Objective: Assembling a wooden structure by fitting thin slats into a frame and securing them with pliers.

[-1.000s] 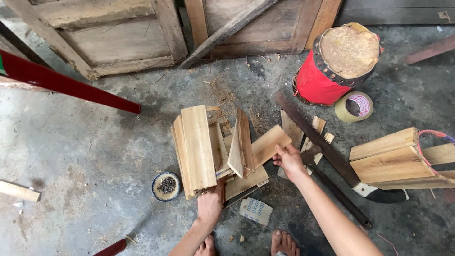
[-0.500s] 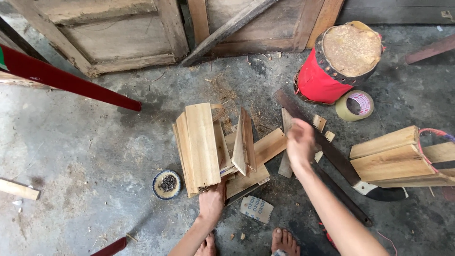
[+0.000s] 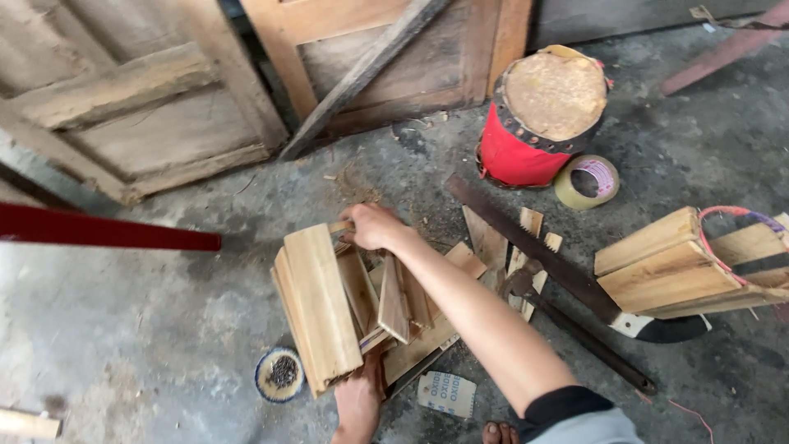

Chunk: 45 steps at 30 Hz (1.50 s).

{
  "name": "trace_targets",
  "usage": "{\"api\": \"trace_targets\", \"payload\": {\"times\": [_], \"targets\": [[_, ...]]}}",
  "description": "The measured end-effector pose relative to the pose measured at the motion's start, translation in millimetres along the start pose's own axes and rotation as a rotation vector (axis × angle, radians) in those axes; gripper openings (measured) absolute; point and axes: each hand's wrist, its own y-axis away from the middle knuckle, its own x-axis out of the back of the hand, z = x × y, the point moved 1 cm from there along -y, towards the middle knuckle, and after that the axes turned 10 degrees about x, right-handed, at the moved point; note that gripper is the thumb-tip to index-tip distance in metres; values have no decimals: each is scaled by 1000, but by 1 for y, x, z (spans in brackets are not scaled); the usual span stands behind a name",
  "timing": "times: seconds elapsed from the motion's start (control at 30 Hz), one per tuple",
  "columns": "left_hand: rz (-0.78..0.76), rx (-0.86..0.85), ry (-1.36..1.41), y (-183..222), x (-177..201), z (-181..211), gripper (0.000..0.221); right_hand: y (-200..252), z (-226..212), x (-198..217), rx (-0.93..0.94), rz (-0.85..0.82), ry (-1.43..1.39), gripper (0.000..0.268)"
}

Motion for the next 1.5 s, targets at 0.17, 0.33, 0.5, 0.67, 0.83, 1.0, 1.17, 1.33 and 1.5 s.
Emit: {"api": "trace_targets", "payload": {"times": [0.17,0.33,0.5,0.67,0.83,1.0,1.17,1.33,1.5], "targets": [[52,-27,1,-5,5,6,33,-40,41,-35,28,-8,39,23],[-14,11,-29,0,-6,-3,39,-37,51,-44,60,50,-101,20],[38,8,16,3,-11,-6,41,-49,64,-63,90,126,-180,28],[-8,-13,-55,8,-40,-25,47,-52,63,-64,-8,92,-227,26],[54,4,38,1,-7,-3,25,-54,65,-69,-51,111,-255,23],[-27,20,-135,7,-27,-14,25,-48,58,-67,-98,154,-366,27],[-87,-4,-168,10,-52,-28,9,-42,52,-63,-94,161,-389,28],[13,-31,-142,2,-30,-15,7,-45,52,-62,-91,145,-398,32],[-79,-30,-101,6,-35,-20,7,-44,64,-74,-26,279,-446,24]]}}
